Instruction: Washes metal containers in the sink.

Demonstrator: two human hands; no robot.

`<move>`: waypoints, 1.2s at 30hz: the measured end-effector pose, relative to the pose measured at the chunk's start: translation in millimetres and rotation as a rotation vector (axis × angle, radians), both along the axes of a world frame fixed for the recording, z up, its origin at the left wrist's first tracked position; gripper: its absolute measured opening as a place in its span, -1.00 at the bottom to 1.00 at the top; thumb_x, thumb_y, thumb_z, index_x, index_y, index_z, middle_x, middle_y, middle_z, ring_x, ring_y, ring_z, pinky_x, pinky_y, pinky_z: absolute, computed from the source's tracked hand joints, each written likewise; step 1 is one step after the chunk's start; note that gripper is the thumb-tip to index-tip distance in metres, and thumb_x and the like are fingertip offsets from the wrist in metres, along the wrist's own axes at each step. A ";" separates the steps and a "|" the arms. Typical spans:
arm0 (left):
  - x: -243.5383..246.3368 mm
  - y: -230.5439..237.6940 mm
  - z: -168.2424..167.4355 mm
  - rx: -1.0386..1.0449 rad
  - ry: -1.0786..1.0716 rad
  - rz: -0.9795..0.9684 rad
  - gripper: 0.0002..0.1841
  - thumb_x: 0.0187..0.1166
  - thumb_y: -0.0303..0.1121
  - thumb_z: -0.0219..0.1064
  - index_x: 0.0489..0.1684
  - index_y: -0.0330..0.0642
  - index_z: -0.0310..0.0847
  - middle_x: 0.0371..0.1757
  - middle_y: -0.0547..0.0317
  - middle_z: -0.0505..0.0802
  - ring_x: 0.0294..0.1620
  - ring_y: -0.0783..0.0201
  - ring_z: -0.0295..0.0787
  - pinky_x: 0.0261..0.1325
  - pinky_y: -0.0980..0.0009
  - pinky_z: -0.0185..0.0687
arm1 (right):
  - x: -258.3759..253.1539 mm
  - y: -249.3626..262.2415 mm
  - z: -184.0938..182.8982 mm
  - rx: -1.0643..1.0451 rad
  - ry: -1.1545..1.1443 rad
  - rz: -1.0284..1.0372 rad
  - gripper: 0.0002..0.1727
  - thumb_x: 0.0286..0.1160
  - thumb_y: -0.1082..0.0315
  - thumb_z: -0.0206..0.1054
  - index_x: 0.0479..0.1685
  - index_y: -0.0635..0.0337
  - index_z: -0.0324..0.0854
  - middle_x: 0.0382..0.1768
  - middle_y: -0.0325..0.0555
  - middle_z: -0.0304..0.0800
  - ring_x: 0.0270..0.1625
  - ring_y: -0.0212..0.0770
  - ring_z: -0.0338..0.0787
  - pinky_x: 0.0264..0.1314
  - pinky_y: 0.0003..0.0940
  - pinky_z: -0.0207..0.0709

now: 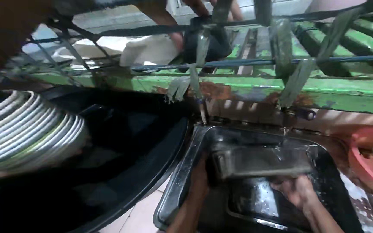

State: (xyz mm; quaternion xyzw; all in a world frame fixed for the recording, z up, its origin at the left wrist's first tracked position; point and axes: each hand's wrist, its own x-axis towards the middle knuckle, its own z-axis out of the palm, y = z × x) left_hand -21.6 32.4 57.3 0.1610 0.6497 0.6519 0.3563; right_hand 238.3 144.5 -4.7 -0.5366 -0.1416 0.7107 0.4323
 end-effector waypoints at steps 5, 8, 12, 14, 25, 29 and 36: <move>6.6 -26.7 -2.0 -0.092 -0.168 -0.171 -0.60 0.88 -0.25 -0.04 0.54 -0.23 0.42 0.26 0.07 0.75 0.18 0.33 0.72 0.21 0.31 0.72 | 37.7 14.8 3.2 0.398 0.277 0.081 -0.24 0.80 -0.28 -0.44 0.39 -0.05 0.56 0.10 -0.21 0.87 0.16 -0.27 0.84 0.15 -0.18 0.79; 8.9 -34.9 19.7 -0.457 -0.238 -0.364 -0.62 0.82 -0.36 0.11 0.50 -0.36 0.46 0.29 -0.07 0.74 0.19 0.21 0.67 0.26 0.24 0.60 | 60.8 44.2 6.5 0.577 -0.109 0.329 -0.45 0.93 0.14 -0.36 0.60 0.22 0.33 0.34 -0.19 0.68 0.34 -0.52 0.65 0.38 -0.52 0.55; 14.7 -40.9 -2.4 -0.399 -0.368 -0.268 -0.80 0.65 -0.46 0.25 0.12 -0.33 0.55 -0.26 0.00 0.76 -0.30 0.21 0.75 -0.23 0.25 0.73 | 84.9 56.4 44.8 0.499 -0.742 0.819 -0.49 0.88 0.26 -0.13 0.69 0.15 0.39 0.70 -0.01 0.42 0.72 -0.17 0.40 0.77 -0.16 0.21; 20.8 -39.1 0.0 -0.410 -0.308 -0.292 -0.66 0.63 -0.46 0.25 0.34 -0.31 0.50 -0.13 -0.06 0.80 -0.21 0.18 0.78 -0.17 0.21 0.75 | 69.5 58.0 60.2 0.410 -0.813 0.815 -0.58 0.86 0.38 0.00 0.56 0.18 0.53 0.51 0.06 0.62 0.55 -0.10 0.59 0.62 -0.10 0.38; 78.0 -22.1 37.5 -0.320 -0.036 -0.648 0.02 0.45 -0.52 0.32 0.95 -0.12 -0.33 0.80 -0.24 0.28 0.66 -0.01 0.42 0.57 0.05 0.47 | -125.4 15.0 64.0 0.920 -0.810 0.832 -0.52 0.86 0.10 0.00 0.61 -0.04 0.57 0.45 -0.02 0.72 0.52 -0.08 0.65 0.67 -0.06 0.40; 53.9 -50.6 61.3 -0.357 -0.030 -0.475 -0.06 0.48 -0.52 0.34 0.91 -0.19 -0.20 0.55 -0.29 0.53 0.33 0.11 0.67 0.31 0.15 0.66 | -84.2 40.3 64.3 0.768 -1.277 1.151 -0.44 0.85 -0.13 -0.11 0.58 -0.16 0.57 0.38 0.07 0.76 0.47 0.20 0.69 0.54 0.34 0.42; 9.9 -87.0 51.6 -0.225 -0.069 -0.362 -0.03 0.41 -0.59 0.27 0.91 -0.14 -0.24 0.59 -0.14 0.50 0.34 0.29 0.68 0.26 0.29 0.71 | -46.8 67.9 62.5 0.639 -1.284 1.254 -0.53 0.85 0.22 -0.04 0.58 0.21 0.49 0.49 0.26 0.60 0.57 0.20 0.58 0.66 0.15 0.35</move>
